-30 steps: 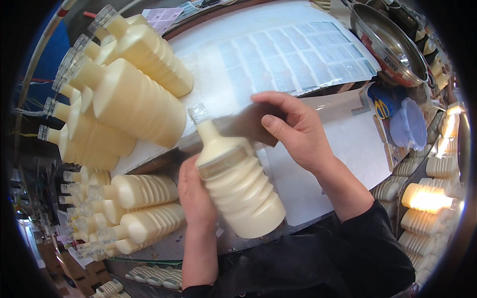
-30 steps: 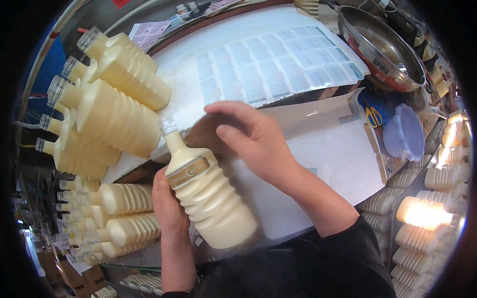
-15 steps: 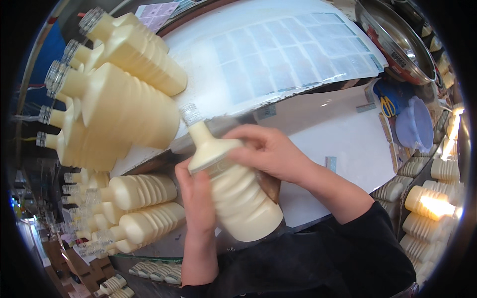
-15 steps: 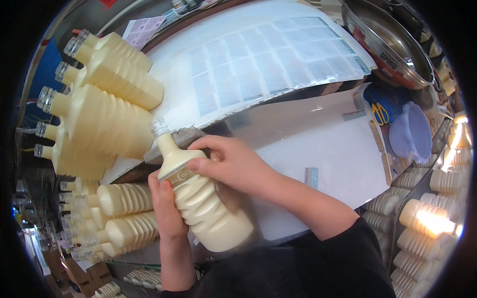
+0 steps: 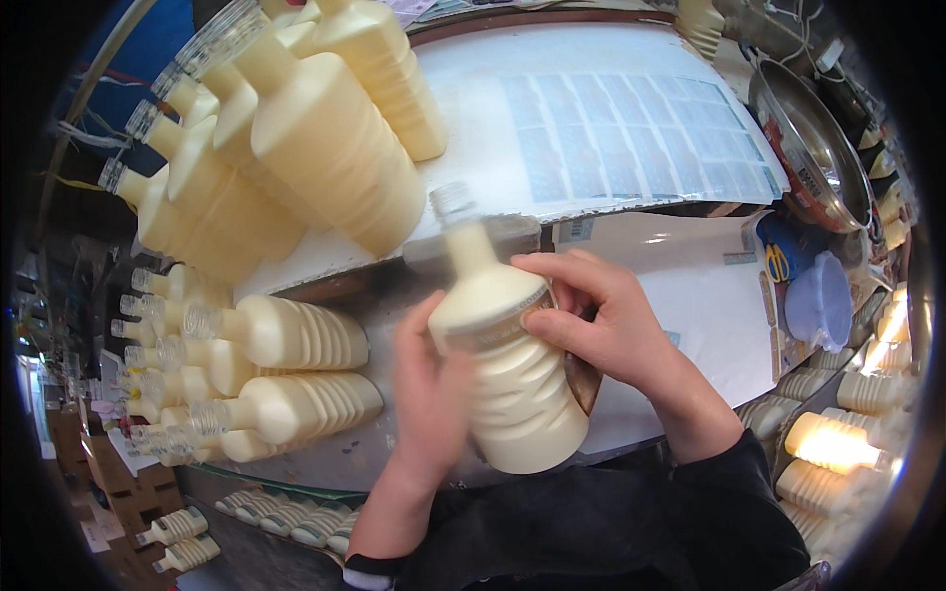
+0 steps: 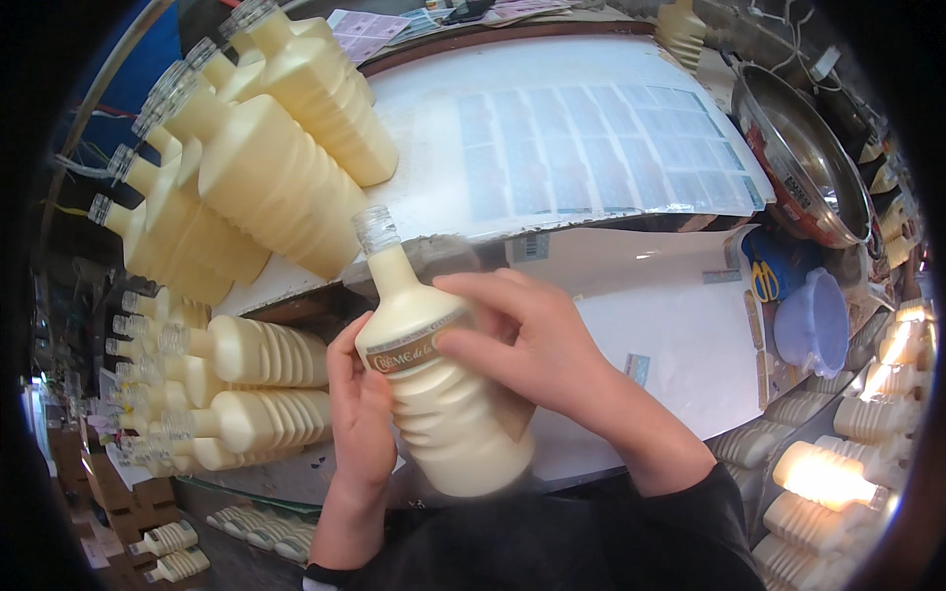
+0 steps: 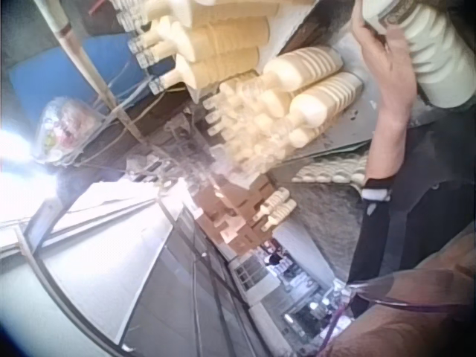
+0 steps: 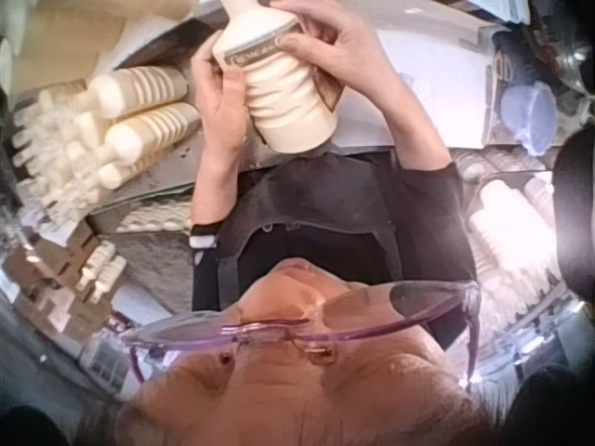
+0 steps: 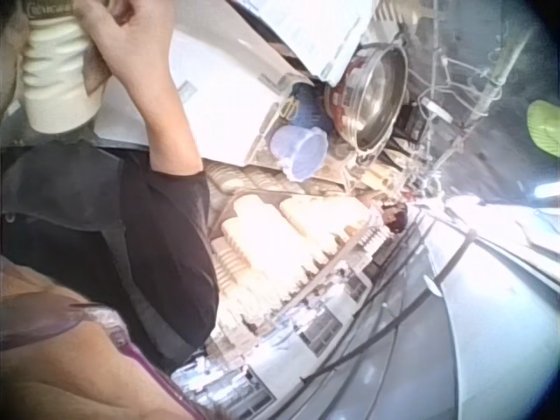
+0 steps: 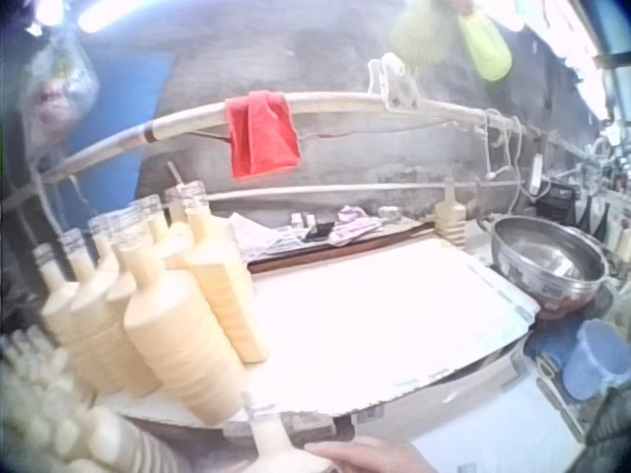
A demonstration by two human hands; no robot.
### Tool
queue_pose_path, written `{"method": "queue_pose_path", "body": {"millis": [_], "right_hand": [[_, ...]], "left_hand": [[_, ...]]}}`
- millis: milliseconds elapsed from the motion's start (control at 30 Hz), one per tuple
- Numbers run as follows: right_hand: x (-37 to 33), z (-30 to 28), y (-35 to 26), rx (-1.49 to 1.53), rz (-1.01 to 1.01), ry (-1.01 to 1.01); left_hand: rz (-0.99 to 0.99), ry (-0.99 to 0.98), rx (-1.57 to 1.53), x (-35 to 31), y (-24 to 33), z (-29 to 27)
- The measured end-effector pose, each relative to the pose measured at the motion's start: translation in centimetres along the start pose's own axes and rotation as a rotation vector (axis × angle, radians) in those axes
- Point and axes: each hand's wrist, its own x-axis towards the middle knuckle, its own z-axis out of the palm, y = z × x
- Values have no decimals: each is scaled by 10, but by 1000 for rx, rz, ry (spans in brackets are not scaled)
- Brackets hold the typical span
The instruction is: The person applies adhesive labels to the bodies of several translucent plastic bottles. They pick up each bottle, smooth the label onto the surface, and place the finished bottle aside on a nearby tray.
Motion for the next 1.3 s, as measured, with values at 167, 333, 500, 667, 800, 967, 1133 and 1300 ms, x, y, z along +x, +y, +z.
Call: {"method": "queue_pose_path", "body": {"millis": [167, 333, 500, 667, 800, 967, 1133, 1300], "right_hand": [[-9, 2, 1, -17, -115, 10], [-20, 2, -6, 54, 57, -9], [-31, 0, -8, -105, 42, -95], [-38, 1, -14, -146, -11, -67], [-43, 3, -13, -225, -88, -54], [-47, 1, -12, -315, -91, -36], [-48, 5, -6, -323, -80, -20], [-49, 6, -1, -332, -77, 10]], "left_hand": [[-12, -47, 46, -8, 8, -6], [-21, -99, -16, -9, 10, -10], [-45, -125, -118, -11, 7, -10], [-43, -125, -127, -20, 17, -4], [-33, -106, -197, -28, 20, 0], [-6, -118, -103, -40, 15, 7], [23, -121, -107, -44, 12, 7], [35, -157, -119, -44, 13, 9]]}}
